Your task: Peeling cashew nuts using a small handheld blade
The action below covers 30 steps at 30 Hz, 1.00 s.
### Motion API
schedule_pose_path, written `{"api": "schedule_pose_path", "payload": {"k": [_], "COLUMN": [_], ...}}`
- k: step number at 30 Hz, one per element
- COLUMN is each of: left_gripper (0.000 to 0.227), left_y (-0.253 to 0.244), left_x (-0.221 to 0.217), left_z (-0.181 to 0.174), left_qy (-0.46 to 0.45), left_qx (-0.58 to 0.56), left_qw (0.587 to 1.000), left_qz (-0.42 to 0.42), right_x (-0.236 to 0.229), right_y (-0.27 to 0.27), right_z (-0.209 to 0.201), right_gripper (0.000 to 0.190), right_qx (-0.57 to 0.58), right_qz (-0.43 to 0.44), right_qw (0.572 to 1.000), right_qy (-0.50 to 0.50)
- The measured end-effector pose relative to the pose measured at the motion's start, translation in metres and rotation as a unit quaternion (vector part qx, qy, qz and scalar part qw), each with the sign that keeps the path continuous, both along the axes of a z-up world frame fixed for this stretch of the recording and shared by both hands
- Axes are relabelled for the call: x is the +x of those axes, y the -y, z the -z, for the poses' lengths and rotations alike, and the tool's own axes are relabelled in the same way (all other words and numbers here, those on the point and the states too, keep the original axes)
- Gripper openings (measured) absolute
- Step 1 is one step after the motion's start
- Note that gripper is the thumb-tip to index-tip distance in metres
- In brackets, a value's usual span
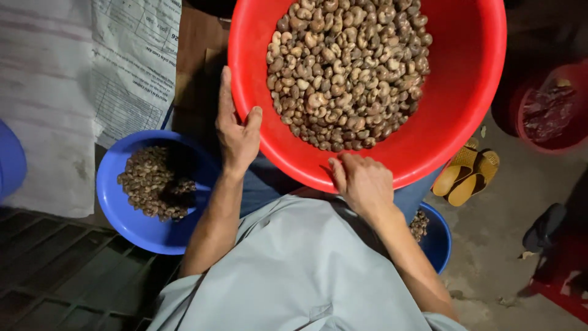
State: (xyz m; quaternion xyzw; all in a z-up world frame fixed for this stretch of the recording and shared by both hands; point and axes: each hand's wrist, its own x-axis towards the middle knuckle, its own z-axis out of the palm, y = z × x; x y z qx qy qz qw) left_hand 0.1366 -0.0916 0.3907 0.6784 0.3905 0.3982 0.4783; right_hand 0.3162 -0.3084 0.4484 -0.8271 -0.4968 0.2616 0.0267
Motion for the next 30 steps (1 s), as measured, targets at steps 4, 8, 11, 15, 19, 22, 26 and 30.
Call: {"api": "schedule_pose_path", "payload": {"k": [4,8,11,15,19,22,26,30], "left_gripper": [0.078,0.076,0.057,0.035,0.032,0.028,0.024,0.02], "left_y": [-0.016,-0.021,-0.025,-0.05,-0.055,-0.06,-0.056,-0.053], "left_x": [-0.033,-0.04,-0.034,-0.045,-0.023,-0.025,-0.028,-0.038], "left_z": [0.017,0.01,-0.005,0.038,0.042,0.048,0.048,0.058], "left_qy": [0.012,0.007,0.013,-0.006,-0.067,-0.039,-0.064,-0.059], "left_qx": [-0.002,0.005,-0.012,0.001,0.078,0.095,0.091,0.105], "left_qw": [1.0,0.998,1.0,0.993,0.975,0.978,0.979,0.985], "left_qz": [0.028,0.056,0.023,-0.12,-0.198,-0.181,-0.171,-0.126], "right_x": [-0.036,-0.026,0.012,0.086,0.186,0.273,0.341,0.368], "right_y": [-0.008,-0.009,-0.027,-0.071,-0.133,-0.172,-0.217,-0.244], "right_z": [-0.009,-0.011,-0.03,-0.045,-0.051,0.007,0.07,0.111], "right_gripper": [0.039,0.04,0.038,0.015,0.009,0.013,0.017,0.024], "right_qx": [0.065,0.052,0.093,0.299,0.407,0.463,0.242,0.172], "right_qz": [-0.005,-0.044,-0.029,0.061,0.025,0.015,0.216,0.324], "right_qw": [0.998,0.992,0.98,0.945,0.91,0.886,0.946,0.911], "right_qy": [-0.025,-0.107,-0.175,-0.114,-0.068,0.036,-0.017,-0.19]}}
